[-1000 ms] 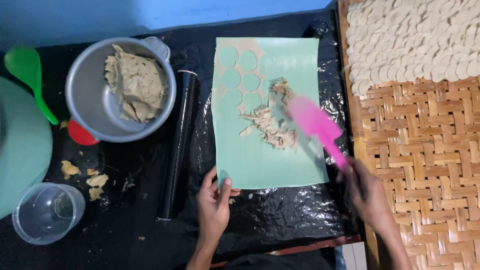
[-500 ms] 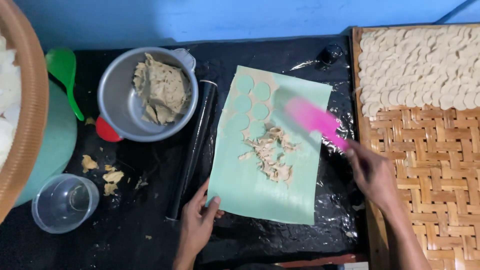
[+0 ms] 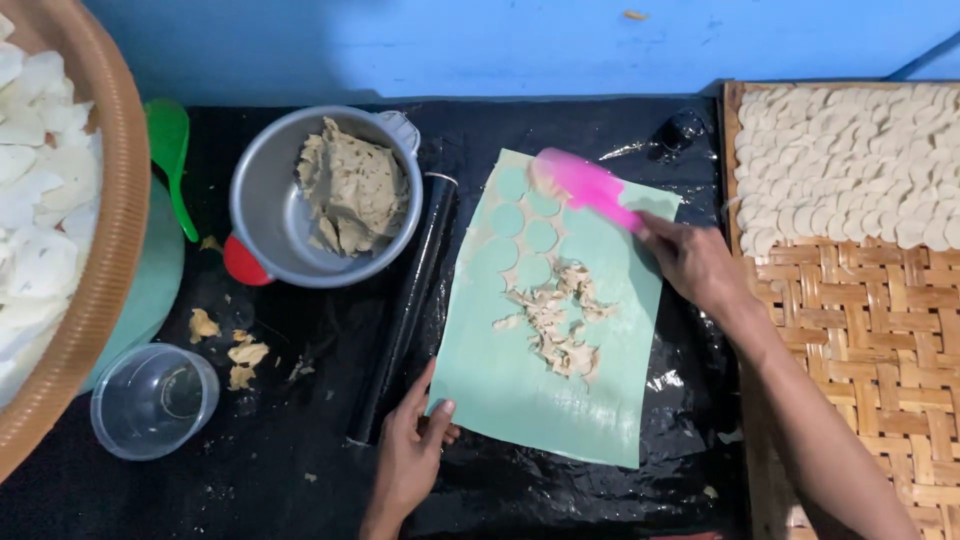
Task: Transferring small round dough discs from a template sheet to a drying tray using a spatula.
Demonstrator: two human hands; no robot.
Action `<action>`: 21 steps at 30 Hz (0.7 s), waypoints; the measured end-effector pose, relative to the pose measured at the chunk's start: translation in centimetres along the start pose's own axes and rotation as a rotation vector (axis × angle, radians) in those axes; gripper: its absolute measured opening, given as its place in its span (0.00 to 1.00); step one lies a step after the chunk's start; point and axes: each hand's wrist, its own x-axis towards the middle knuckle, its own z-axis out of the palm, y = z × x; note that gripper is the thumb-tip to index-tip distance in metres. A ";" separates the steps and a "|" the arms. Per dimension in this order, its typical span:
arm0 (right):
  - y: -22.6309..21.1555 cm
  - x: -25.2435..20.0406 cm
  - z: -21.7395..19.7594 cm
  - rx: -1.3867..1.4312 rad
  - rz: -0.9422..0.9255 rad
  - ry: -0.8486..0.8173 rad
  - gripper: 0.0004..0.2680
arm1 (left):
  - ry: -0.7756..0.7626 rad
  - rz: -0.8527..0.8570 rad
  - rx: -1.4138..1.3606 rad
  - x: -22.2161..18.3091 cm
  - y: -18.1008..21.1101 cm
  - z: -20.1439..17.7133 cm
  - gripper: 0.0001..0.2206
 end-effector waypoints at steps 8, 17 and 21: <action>-0.3 -3.8 -4.0 0.036 -0.201 -0.342 0.14 | 0.002 0.018 -0.109 0.3 -1.1 0.0 0.29; 2.0 -5.0 -5.1 0.084 -0.022 -0.116 0.12 | 0.034 -0.019 -0.131 0.7 -0.7 0.7 0.27; -0.1 -0.4 -2.8 0.018 -0.025 -0.051 0.11 | 0.094 0.012 -0.162 0.6 -0.9 1.1 0.26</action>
